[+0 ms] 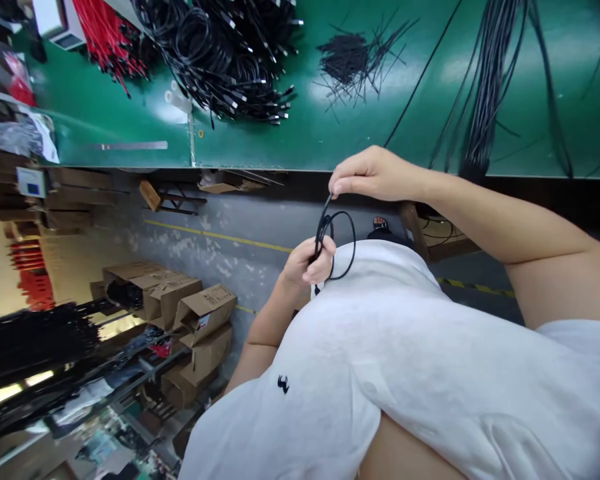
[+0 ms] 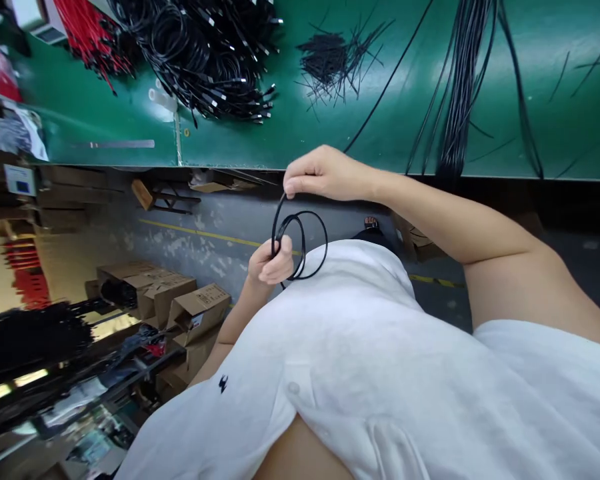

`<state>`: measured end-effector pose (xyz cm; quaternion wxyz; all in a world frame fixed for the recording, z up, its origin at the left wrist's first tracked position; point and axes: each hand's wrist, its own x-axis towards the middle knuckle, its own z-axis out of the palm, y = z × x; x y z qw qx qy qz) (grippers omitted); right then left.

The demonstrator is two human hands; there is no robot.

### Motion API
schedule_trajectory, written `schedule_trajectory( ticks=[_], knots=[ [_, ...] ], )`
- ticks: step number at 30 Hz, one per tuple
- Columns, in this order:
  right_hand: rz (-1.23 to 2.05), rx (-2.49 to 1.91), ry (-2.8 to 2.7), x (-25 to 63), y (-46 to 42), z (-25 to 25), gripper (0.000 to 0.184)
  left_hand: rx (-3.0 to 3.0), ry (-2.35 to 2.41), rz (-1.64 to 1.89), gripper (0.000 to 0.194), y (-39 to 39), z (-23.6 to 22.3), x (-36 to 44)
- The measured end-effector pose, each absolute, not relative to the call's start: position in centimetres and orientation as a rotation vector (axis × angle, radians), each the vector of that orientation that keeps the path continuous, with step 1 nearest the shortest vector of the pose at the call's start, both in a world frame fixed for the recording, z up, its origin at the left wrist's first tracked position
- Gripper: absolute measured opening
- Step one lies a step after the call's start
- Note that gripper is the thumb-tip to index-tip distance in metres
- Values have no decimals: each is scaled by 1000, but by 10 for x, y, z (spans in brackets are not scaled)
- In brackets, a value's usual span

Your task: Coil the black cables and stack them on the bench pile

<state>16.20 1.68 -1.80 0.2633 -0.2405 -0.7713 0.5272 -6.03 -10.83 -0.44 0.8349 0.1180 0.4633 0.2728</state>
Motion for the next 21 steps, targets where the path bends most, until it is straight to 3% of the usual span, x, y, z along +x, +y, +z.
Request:
schedule_trajectory(
  ticks=[4, 15, 18, 21],
  knots=[
    [1463, -660, -2114, 165, 23, -31, 40, 226, 1116, 843, 48, -107, 8, -69],
    [1371, -904, -2152, 191, 43, -93, 48, 297, 1040, 991, 34, -106, 29, -100],
    [1021, -1110, -2415, 243, 55, -139, 53, 297, 1103, 1048, 29, -102, 51, -117],
    [630, -1613, -2477, 301, 64, -175, 48, 237, 1122, 1144, 32, -102, 63, -124]
  ],
)
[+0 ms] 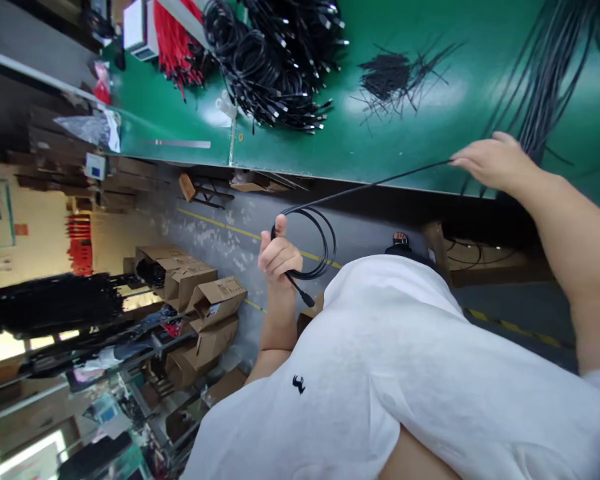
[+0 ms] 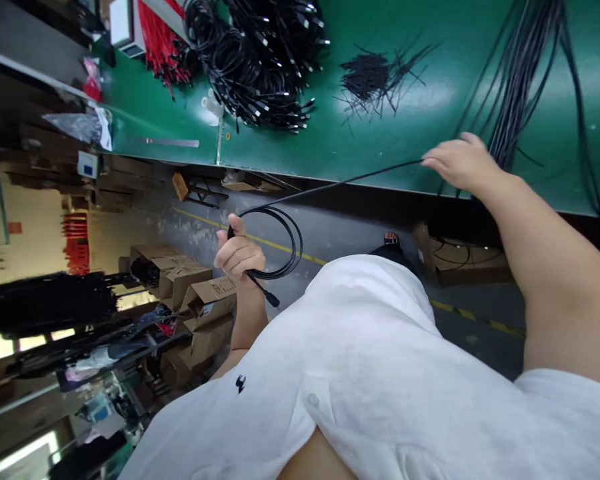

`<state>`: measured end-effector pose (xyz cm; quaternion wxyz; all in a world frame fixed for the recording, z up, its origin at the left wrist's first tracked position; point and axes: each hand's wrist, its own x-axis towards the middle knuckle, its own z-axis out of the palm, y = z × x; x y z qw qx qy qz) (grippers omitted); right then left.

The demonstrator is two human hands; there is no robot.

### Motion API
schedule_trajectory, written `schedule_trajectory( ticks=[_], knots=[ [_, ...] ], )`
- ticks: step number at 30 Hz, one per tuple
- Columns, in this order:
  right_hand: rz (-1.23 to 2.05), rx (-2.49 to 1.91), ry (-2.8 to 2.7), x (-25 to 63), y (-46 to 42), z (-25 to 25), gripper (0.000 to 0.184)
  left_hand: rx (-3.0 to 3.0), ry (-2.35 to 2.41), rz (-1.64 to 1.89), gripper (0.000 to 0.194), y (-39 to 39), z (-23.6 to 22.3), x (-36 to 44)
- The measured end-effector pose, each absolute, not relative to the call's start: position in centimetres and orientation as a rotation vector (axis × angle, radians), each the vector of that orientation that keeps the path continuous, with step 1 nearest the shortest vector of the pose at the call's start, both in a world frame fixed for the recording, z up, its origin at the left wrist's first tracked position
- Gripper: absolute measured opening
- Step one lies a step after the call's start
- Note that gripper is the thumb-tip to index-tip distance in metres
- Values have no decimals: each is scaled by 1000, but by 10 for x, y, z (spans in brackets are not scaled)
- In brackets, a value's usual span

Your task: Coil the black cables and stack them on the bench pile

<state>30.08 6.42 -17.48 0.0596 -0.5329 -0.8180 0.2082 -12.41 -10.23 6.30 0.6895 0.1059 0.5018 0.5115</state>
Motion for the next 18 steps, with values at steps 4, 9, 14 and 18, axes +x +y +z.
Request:
schedule_trajectory(
  ticks=[4, 9, 14, 18],
  knots=[
    [754, -1624, -2688, 303, 25, -154, 49, 181, 1076, 1230, 32, -100, 57, -124],
    [942, -344, -2707, 220, -60, -54, 42, 293, 1135, 1131, 18, -88, 14, -101],
    [1005, -372, -2508, 174, -34, 1, 44, 478, 928, 637, 37, -100, -18, -50],
    [1351, -627, -2472, 194, 15, -25, 46, 475, 766, 569, 33, -115, -3, -51]
  ],
)
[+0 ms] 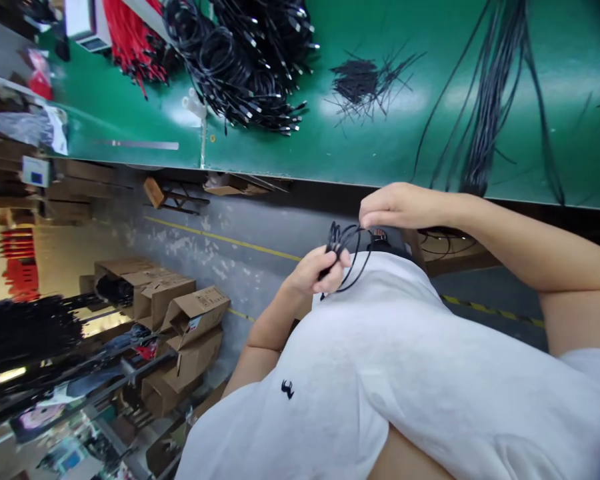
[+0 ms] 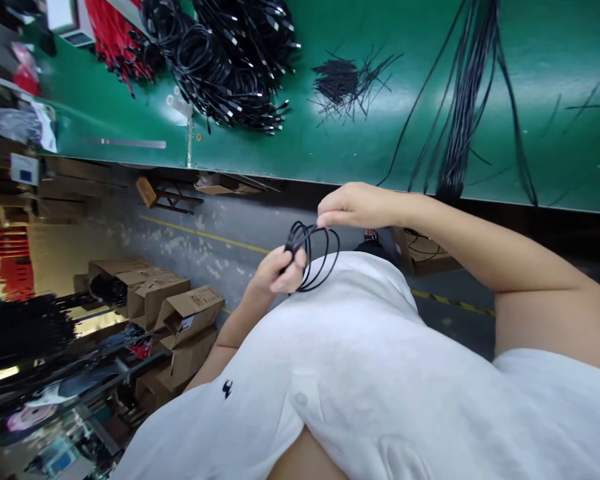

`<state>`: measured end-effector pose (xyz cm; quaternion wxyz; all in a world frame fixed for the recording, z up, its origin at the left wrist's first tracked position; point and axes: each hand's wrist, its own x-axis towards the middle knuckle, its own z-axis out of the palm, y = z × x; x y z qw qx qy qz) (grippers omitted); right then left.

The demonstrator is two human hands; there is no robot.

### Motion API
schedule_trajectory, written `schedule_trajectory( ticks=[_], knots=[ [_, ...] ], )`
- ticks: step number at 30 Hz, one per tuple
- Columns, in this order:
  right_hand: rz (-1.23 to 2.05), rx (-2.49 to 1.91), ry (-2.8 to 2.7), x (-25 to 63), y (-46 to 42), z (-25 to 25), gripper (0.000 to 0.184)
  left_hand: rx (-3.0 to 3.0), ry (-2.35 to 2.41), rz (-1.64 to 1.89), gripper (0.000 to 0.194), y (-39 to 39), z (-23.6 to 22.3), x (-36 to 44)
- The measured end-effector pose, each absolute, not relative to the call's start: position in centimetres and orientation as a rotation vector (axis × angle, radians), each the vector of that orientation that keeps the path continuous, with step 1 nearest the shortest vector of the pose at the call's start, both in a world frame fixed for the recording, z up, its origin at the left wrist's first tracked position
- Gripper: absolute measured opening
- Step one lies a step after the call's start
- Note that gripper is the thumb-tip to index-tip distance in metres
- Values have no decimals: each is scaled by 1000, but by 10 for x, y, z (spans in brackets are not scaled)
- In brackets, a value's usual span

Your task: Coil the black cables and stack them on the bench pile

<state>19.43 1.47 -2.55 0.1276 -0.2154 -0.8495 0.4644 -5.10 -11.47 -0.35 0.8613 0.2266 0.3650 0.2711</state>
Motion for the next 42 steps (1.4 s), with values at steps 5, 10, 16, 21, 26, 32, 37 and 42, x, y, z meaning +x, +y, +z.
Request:
schedule_trajectory(
  ticks=[5, 10, 16, 21, 26, 32, 37, 42],
  knots=[
    [905, -1456, -2490, 302, 47, -122, 60, 390, 925, 1209, 34, -112, 29, -111],
    [734, -1117, -2783, 307, 8, -139, 46, 339, 1081, 1376, 35, -103, 36, -137],
    [1017, -377, -2596, 191, -35, -19, 48, 481, 1108, 903, 33, -93, -9, -81],
    [1161, -623, -2429, 173, 18, -10, 43, 539, 816, 651, 35, -110, -5, -48],
    [1143, -995, -2413, 231, 51, -75, 35, 314, 885, 954, 39, -111, 16, -66],
    [797, -1639, -2558, 318, 56, -164, 23, 164, 1041, 1020, 50, -109, 22, -79],
    [755, -1683, -2516, 329, 53, -170, 28, 122, 1120, 965, 41, -109, 22, -80],
    [717, -1556, -2568, 324, 73, -184, 24, 168, 1091, 1127, 33, -112, 29, -86]
  ],
)
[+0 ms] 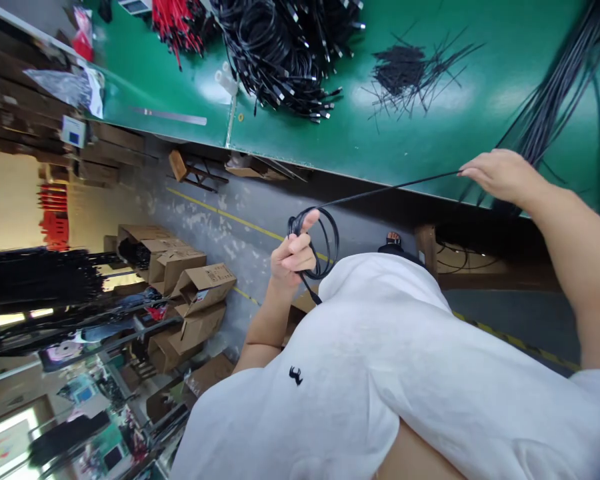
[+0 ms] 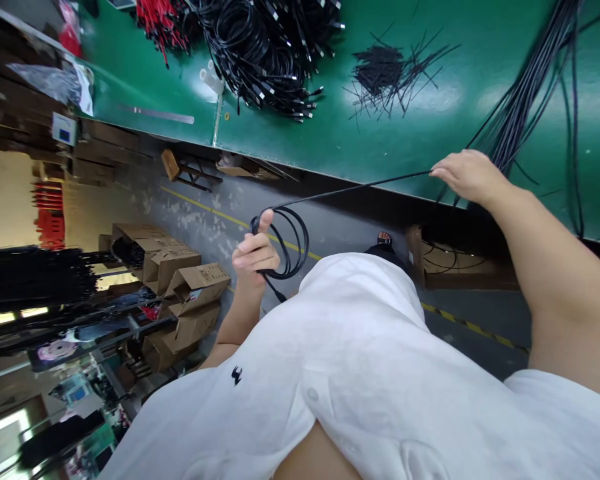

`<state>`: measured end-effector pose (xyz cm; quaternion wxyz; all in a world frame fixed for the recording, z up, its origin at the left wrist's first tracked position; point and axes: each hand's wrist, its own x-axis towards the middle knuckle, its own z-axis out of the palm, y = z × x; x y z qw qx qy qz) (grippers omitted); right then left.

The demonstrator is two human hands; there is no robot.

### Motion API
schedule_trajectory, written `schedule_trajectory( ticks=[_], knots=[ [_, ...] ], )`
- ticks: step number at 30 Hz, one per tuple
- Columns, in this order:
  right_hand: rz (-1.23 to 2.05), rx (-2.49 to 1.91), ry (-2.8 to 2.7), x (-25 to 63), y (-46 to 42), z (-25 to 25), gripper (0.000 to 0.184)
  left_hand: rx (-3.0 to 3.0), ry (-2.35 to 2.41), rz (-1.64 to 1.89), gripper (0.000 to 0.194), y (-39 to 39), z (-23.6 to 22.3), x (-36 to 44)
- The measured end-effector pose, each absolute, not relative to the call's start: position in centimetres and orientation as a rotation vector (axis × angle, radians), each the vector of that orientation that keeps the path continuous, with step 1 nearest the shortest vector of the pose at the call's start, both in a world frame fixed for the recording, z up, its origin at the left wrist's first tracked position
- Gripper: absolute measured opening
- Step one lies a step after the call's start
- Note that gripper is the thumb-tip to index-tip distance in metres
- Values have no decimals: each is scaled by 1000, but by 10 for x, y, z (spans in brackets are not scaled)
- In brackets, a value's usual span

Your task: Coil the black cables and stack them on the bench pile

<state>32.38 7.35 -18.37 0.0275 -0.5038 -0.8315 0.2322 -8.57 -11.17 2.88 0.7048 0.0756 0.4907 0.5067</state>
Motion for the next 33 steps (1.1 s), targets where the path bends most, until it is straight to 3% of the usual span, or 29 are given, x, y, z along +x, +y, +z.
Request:
schedule_trajectory(
  ticks=[3, 7, 11, 15, 18, 21, 25, 27, 30, 33],
  knots=[
    [651, -1408, -2760, 303, 57, -179, 19, 261, 1053, 1324, 33, -111, 36, -96],
    [915, -763, -2878, 247, -18, -124, 40, 318, 1062, 1392, 37, -104, 35, -111],
    [1192, -269, -2718, 196, -59, -52, 45, 415, 1124, 1045, 35, -100, 8, -98],
    [1211, -425, -2597, 167, -29, -20, 42, 494, 943, 604, 42, -110, -15, -64],
    [1371, -477, -2512, 167, 0, -33, 42, 489, 817, 501, 41, -117, -9, -55],
    [1495, -673, -2408, 198, 21, -79, 44, 398, 849, 673, 35, -117, 6, -65],
    [1370, -1321, -2278, 267, 29, -160, 41, 259, 1024, 1026, 41, -112, 22, -79],
    [1345, -1411, -2284, 285, 16, -185, 37, 224, 1088, 1059, 39, -110, 28, -79],
    [1425, -1380, -2196, 282, -24, -186, 34, 223, 1176, 1061, 40, -107, 39, -77],
    [1707, -1413, -1722, 263, -62, -172, 35, 247, 1213, 1147, 40, -104, 56, -84]
  ],
)
